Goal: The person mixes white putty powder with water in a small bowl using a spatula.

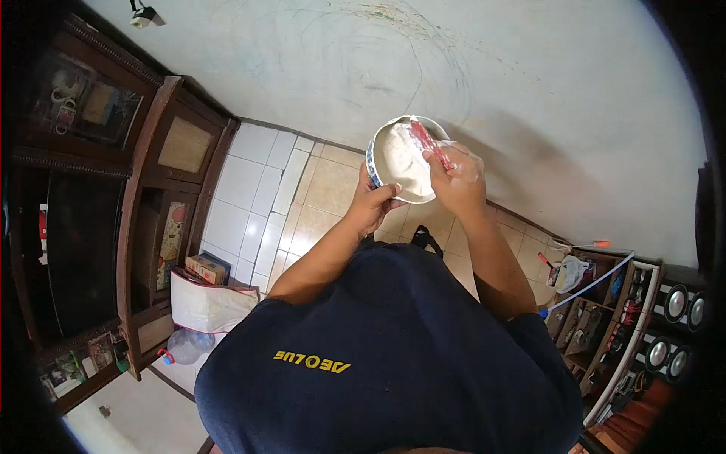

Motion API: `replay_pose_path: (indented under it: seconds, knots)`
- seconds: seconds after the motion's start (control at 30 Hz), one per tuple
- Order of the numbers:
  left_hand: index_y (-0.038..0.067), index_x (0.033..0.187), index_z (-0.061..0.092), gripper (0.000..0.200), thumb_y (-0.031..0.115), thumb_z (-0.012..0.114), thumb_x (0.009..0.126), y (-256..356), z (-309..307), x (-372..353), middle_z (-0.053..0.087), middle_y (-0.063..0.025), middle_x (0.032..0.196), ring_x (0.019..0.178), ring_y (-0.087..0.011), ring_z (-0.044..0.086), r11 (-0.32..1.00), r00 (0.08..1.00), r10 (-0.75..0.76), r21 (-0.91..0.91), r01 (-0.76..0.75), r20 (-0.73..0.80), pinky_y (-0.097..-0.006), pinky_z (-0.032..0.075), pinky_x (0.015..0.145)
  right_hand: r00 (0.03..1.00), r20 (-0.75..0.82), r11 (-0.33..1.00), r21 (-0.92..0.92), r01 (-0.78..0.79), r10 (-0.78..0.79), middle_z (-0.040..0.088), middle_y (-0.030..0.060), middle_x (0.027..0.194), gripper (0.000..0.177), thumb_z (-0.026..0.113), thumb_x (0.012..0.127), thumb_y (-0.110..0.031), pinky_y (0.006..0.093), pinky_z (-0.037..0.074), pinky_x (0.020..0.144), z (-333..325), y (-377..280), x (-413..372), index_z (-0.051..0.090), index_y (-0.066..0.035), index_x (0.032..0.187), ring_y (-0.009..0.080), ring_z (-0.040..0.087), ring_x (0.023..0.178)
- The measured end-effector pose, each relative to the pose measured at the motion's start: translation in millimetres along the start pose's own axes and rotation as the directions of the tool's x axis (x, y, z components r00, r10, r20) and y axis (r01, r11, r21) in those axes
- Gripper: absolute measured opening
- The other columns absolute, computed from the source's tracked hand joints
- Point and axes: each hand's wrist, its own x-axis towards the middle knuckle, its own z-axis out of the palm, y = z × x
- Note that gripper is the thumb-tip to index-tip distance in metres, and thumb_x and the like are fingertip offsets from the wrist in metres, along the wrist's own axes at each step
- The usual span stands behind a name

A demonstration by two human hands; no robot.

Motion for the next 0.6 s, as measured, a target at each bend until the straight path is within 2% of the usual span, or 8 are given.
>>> replay_pose_path:
  seconds: [0.07, 0.13, 0.17, 0.23, 0.37, 0.43, 0.57, 0.6]
  knots:
    - [0.019, 0.139, 0.021, 0.072, 0.003, 0.06, 0.08, -0.8, -0.2, -0.3, 0.044, -0.0137, 0.131, 0.112, -0.0297, 0.056, 1.0, 1.0, -0.001, -0.004, 0.001, 0.001, -0.0459, 0.056, 0.086, 0.996, -0.042, 0.997, -0.018, 0.072, -0.073, 0.064, 0.017, 0.076, 0.012, 0.066, 0.081, -0.01, 0.0375, 0.048, 0.062, -1.5, -1.2, -0.6, 0.066, 0.001, 0.079, 0.0327, 0.063, 0.07]
    - [0.019, 0.136, 0.023, 0.071, -0.001, 0.06, 0.078, -1.6, -1.4, 0.5, 0.047, -0.0121, 0.127, 0.111, -0.0255, 0.057, 1.0, 1.0, -0.003, -0.019, 0.003, -0.017, -0.0371, 0.059, 0.078, 0.993, -0.072, 0.995, -0.037, 0.092, -0.094, 0.065, 0.016, 0.08, 0.01, 0.065, 0.082, -0.01, 0.0384, 0.049, 0.063, -0.4, -2.6, -2.2, 0.067, 0.0, 0.081, 0.0332, 0.063, 0.071]
    - [0.019, 0.136, 0.023, 0.071, -0.001, 0.06, 0.078, -3.0, -0.4, -0.5, 0.047, -0.0121, 0.127, 0.111, -0.0255, 0.057, 1.0, 1.0, -0.005, -0.018, 0.005, -0.015, -0.0371, 0.059, 0.078, 0.993, -0.074, 0.995, -0.039, 0.09, -0.093, 0.065, 0.016, 0.08, 0.01, 0.065, 0.082, -0.01, 0.0384, 0.049, 0.063, 1.2, -0.2, -6.6, 0.067, 0.0, 0.081, 0.0332, 0.063, 0.071]
    - [0.019, 0.136, 0.023, 0.072, 0.0, 0.06, 0.078, -3.5, 0.8, -0.1, 0.048, -0.0117, 0.126, 0.11, -0.025, 0.057, 0.999, 1.0, 0.01, -0.052, -0.01, -0.002, -0.0356, 0.06, 0.075, 0.985, -0.008, 0.977, -0.133, 0.168, -0.17, 0.065, 0.0155, 0.081, 0.009, 0.064, 0.082, -0.009, 0.0383, 0.049, 0.061, 8.0, 4.5, -13.4, 0.068, -0.001, 0.08, 0.033, 0.063, 0.068]
    - [0.019, 0.136, 0.023, 0.073, 0.0, 0.061, 0.077, -8.6, -3.9, 1.9, 0.048, -0.0115, 0.126, 0.109, -0.0243, 0.058, 0.999, 1.0, 0.009, -0.034, -0.009, -0.019, -0.0342, 0.06, 0.073, 0.976, 0.034, 0.966, -0.142, 0.217, -0.214, 0.064, 0.0159, 0.08, 0.009, 0.063, 0.082, -0.008, 0.0383, 0.049, 0.058, 8.1, -2.4, -19.8, 0.067, -0.001, 0.079, 0.033, 0.064, 0.067]
    - [0.019, 0.136, 0.023, 0.073, 0.0, 0.061, 0.077, -7.9, -2.9, 1.3, 0.047, -0.011, 0.126, 0.108, -0.0237, 0.058, 1.0, 1.0, 0.018, -0.023, -0.019, -0.016, -0.0337, 0.06, 0.072, 0.988, -0.007, 0.988, -0.012, 0.153, -0.153, 0.064, 0.0152, 0.077, 0.009, 0.063, 0.083, -0.007, 0.0347, 0.048, 0.057, 4.0, -5.8, -18.8, 0.067, -0.001, 0.079, 0.0295, 0.063, 0.064]
    - [0.018, 0.136, 0.022, 0.073, 0.001, 0.062, 0.077, -3.2, 3.1, -0.3, 0.047, -0.0105, 0.127, 0.108, -0.0231, 0.057, 0.999, 1.0, 0.019, -0.035, -0.019, -0.023, -0.0333, 0.06, 0.072, 0.994, -0.105, 0.996, 0.079, 0.036, -0.028, 0.064, 0.015, 0.078, 0.009, 0.064, 0.08, -0.011, 0.038, 0.05, 0.062, -10.0, -2.5, -6.3, 0.069, -0.003, 0.081, 0.0314, 0.063, 0.066]
    - [0.018, 0.137, 0.022, 0.073, 0.0, 0.061, 0.077, -3.2, 1.9, 1.0, 0.047, -0.0104, 0.127, 0.108, -0.0235, 0.058, 0.999, 1.0, 0.016, -0.036, -0.016, -0.007, -0.0335, 0.06, 0.072, 0.996, -0.041, 0.994, 0.077, -0.079, 0.083, 0.065, 0.0136, 0.076, 0.01, 0.065, 0.081, -0.01, 0.0332, 0.048, 0.061, -13.5, 1.8, -2.1, 0.069, -0.001, 0.083, 0.0248, 0.061, 0.063]
